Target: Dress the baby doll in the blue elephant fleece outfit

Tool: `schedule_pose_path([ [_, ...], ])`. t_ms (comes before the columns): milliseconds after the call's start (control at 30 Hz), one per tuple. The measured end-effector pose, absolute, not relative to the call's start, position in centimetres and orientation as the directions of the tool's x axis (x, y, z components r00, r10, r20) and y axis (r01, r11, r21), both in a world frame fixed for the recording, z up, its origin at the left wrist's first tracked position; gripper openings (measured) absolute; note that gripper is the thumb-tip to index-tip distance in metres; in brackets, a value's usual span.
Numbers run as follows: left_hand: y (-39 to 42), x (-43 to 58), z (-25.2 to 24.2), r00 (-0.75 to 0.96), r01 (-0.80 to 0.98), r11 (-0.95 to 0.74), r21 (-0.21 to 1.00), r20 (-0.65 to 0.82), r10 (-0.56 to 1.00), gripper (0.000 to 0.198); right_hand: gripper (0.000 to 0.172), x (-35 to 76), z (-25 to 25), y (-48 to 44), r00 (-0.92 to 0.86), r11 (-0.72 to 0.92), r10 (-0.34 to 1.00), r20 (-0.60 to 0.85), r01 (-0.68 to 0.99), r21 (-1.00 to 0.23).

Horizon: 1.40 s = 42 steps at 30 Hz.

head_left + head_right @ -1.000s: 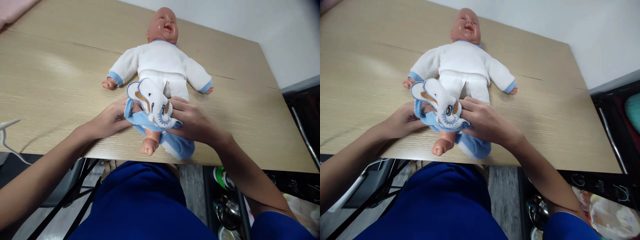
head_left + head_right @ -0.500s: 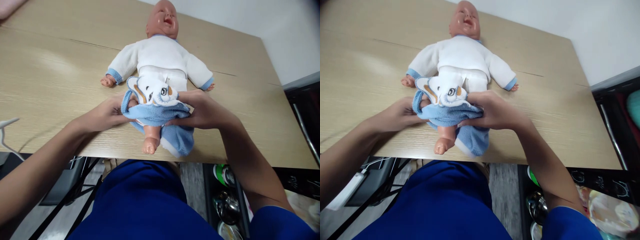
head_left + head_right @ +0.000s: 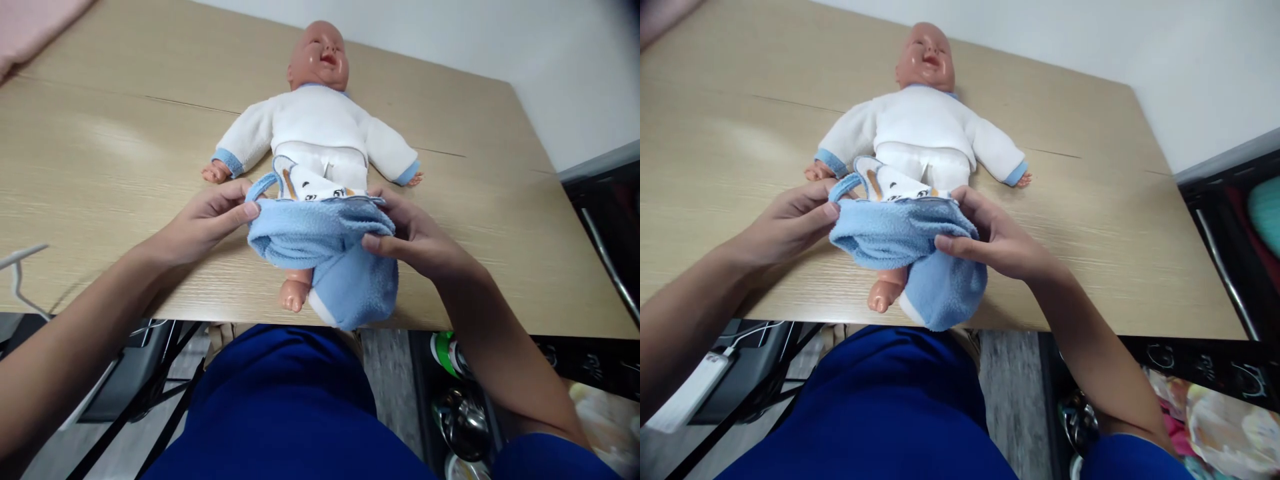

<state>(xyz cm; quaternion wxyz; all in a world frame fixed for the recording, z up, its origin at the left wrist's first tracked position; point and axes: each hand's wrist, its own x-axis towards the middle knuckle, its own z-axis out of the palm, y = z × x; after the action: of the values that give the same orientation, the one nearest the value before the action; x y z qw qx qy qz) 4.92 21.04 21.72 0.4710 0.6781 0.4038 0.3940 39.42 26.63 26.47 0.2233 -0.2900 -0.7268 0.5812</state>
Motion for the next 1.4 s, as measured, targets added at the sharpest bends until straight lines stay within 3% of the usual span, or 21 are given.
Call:
schedule_pose_path([
  [100,21.3,5.4,21.5,0.292,0.029,-0.118,0.993,0.105,0.951,0.021,0.036,40.0,27.1,26.4,-0.693,0.149,0.72,-0.032,0.199,-0.969],
  [200,21.4,5.7,21.6,0.271,0.048,-0.085,0.995,0.069,0.96,0.018,0.033,40.4,27.7,26.1,-0.638,0.182,0.77,0.01,0.204,-0.962],
  [400,22.2,8.5,25.9,0.233,0.35,-0.41,0.842,0.346,0.909,0.041,0.03,39.8,28.7,25.2,-0.641,0.258,0.759,0.117,0.131,-0.957],
  [467,23.4,10.3,28.2,0.37,0.35,-0.448,0.822,0.318,0.873,0.044,0.028,39.5,28.9,25.2,-0.692,0.236,0.712,0.121,0.074,-0.969],
  [567,25.9,12.3,30.6,0.683,0.388,-0.382,0.839,0.017,0.731,0.035,0.022,39.8,29.1,25.5,-0.726,0.191,0.681,0.096,0.049,-0.98],
  [633,27.5,13.1,31.2,0.78,0.372,-0.375,0.849,-0.066,0.623,0.032,0.023,40.7,29.4,25.5,-0.712,0.218,0.698,0.072,0.116,-0.969],
  [867,29.5,14.6,29.9,0.852,0.206,-0.389,0.898,0.032,0.523,0.024,0.022,44.1,29.8,23.8,-0.711,0.336,0.702,-0.032,0.371,-0.866],
  [933,29.4,14.8,29.4,0.847,0.149,-0.391,0.908,0.087,0.525,0.028,0.023,44.3,29.2,23.3,-0.676,0.287,0.737,0.01,0.299,-0.91],
  [1067,29.5,14.8,28.4,0.856,0.072,-0.292,0.954,0.092,0.509,0.046,0.038,43.8,27.3,23.2,-0.643,0.024,0.766,0.02,-0.003,-1.0],
  [1167,29.6,14.4,27.7,0.878,0.06,-0.215,0.975,0.051,0.477,0.064,0.045,43.5,26.5,23.5,-0.639,-0.003,0.764,0.09,-0.143,-0.99],
  [1233,29.6,14.1,27.5,0.897,0.084,-0.207,0.975,0.017,0.442,0.061,0.041,43.6,26.9,23.6,-0.661,0.043,0.746,0.078,-0.069,-0.997],
  [1333,29.6,13.7,27.6,0.926,0.182,-0.23,0.956,-0.087,0.368,0.032,0.038,44.2,28.4,23.6,-0.754,0.181,0.649,-0.102,0.284,-0.942],
  [1400,29.5,13.6,27.7,0.93,0.222,-0.27,0.937,-0.12,0.348,0.02,0.036,44.7,29.2,23.5,-0.802,0.279,0.562,-0.202,0.414,-0.867],
])
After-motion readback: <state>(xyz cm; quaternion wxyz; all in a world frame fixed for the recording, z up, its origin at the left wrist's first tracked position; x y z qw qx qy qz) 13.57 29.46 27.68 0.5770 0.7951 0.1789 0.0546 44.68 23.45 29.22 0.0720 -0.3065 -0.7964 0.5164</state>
